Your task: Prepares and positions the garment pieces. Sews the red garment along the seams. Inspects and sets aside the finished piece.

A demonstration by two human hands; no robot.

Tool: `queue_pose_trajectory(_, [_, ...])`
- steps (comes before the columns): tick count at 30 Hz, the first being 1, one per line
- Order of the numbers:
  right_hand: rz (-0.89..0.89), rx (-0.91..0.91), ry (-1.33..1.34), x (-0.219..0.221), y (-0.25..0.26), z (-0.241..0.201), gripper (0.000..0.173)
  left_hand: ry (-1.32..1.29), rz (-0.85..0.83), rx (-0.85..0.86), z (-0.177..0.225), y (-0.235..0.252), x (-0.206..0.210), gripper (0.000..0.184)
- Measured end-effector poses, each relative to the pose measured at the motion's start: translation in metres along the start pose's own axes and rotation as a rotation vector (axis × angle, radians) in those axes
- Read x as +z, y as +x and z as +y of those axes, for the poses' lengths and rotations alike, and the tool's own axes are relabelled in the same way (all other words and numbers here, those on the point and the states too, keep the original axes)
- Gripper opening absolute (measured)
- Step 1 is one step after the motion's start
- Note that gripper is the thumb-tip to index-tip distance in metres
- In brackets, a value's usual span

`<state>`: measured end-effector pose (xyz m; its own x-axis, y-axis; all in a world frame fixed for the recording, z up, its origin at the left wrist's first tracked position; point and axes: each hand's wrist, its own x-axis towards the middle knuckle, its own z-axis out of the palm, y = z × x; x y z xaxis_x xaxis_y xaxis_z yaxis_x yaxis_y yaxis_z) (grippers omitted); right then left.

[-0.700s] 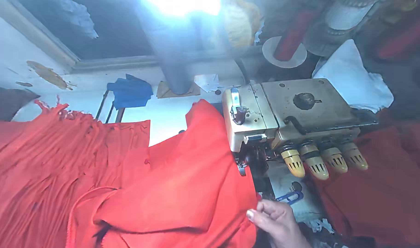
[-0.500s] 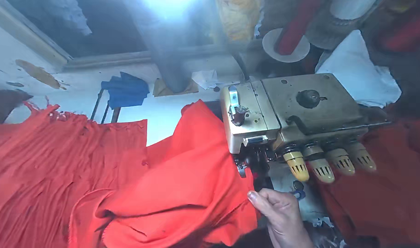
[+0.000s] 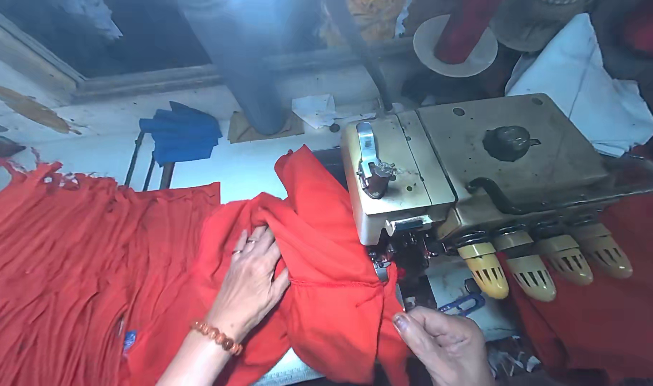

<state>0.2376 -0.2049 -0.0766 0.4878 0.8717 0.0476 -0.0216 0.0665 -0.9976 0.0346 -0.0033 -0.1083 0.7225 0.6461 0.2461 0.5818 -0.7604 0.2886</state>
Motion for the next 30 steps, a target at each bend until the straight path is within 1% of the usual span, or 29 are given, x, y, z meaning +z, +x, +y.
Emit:
queue_pose_trajectory(1, [-0.006, 0.013, -0.006, 0.001, -0.002, -0.001, 0.021, -0.001, -0.013, 0.012, -0.002, 0.005, 0.001, 0.055])
queue_pose_trajectory(3, [-0.025, 0.071, -0.022, 0.004, -0.005, -0.002, 0.018, 0.072, 0.006, 0.01, 0.002, 0.009, -0.01, 0.046])
queue_pose_trajectory(4, [-0.033, 0.111, -0.04, 0.006, -0.006, -0.002, 0.017, 0.128, 0.057, -0.006, 0.012, 0.009, -0.021, 0.041])
queue_pose_trajectory(5, [-0.049, 0.136, -0.043, 0.007, -0.008, -0.001, 0.016, 0.15, 0.146, -0.026, 0.026, 0.007, -0.032, 0.036])
queue_pose_trajectory(6, [-0.068, 0.142, -0.028, 0.007, -0.01, 0.002, 0.015, 0.129, 0.227, -0.046, 0.044, 0.002, -0.045, 0.034])
queue_pose_trajectory(7, [-0.099, 0.129, -0.003, 0.006, -0.012, 0.005, 0.014, 0.067, 0.263, -0.047, 0.065, -0.006, -0.057, 0.031])
queue_pose_trajectory(9, [-0.174, 0.074, 0.024, 0.003, -0.013, 0.006, 0.009, -0.123, 0.17, -0.036, 0.107, -0.023, -0.067, 0.031])
queue_pose_trajectory(10, [-0.209, 0.039, 0.022, 0.001, -0.014, 0.005, 0.009, -0.205, 0.116, -0.031, 0.122, -0.032, -0.062, 0.033])
queue_pose_trajectory(12, [-0.266, -0.012, 0.011, -0.004, -0.013, 0.006, 0.011, -0.242, 0.083, -0.046, 0.136, -0.045, -0.04, 0.03])
queue_pose_trajectory(15, [-0.263, -0.033, -0.045, -0.013, -0.013, 0.01, 0.011, -0.207, 0.136, -0.052, 0.138, -0.049, -0.024, 0.019])
queue_pose_trajectory(17, [-0.164, -0.11, -0.161, -0.02, -0.014, 0.013, 0.007, -0.284, 0.105, -0.092, 0.137, -0.046, -0.031, 0.017])
queue_pose_trajectory(19, [-0.034, -0.239, -0.275, -0.027, -0.014, 0.011, 0.012, -0.512, 0.032, -0.133, 0.134, -0.041, -0.047, 0.015])
queue_pose_trajectory(20, [-0.017, -0.271, -0.261, -0.03, -0.014, 0.005, 0.013, -0.641, -0.003, -0.142, 0.133, -0.037, -0.056, 0.015])
queue_pose_trajectory(21, [-0.042, -0.274, -0.186, -0.031, -0.015, -0.002, 0.016, -0.748, -0.044, -0.154, 0.132, -0.034, -0.063, 0.015])
queue_pose_trajectory(22, [-0.107, -0.242, -0.074, -0.029, -0.015, -0.009, 0.022, -0.828, -0.087, -0.165, 0.13, -0.031, -0.069, 0.015])
queue_pose_trajectory(23, [-0.187, -0.17, 0.029, -0.025, -0.014, -0.012, 0.029, -0.889, -0.131, -0.167, 0.129, -0.029, -0.073, 0.015])
queue_pose_trajectory(25, [-0.339, 0.057, 0.284, -0.017, -0.009, -0.007, 0.041, -0.94, -0.209, -0.148, 0.129, -0.023, -0.078, 0.015])
queue_pose_trajectory(26, [-0.391, 0.168, 0.429, -0.014, -0.006, -0.002, 0.038, -0.933, -0.24, -0.117, 0.128, -0.022, -0.078, 0.017])
queue_pose_trajectory(28, [-0.44, 0.272, 0.609, -0.013, -0.003, 0.001, 0.024, -0.897, -0.251, -0.067, 0.126, -0.02, -0.079, 0.024])
queue_pose_trajectory(29, [-0.408, 0.263, 0.593, -0.013, -0.004, -0.001, 0.015, -0.893, -0.236, -0.072, 0.124, -0.02, -0.08, 0.028])
queue_pose_trajectory(30, [-0.348, 0.204, 0.493, -0.011, -0.006, -0.005, 0.007, -0.895, -0.216, -0.094, 0.123, -0.019, -0.081, 0.031])
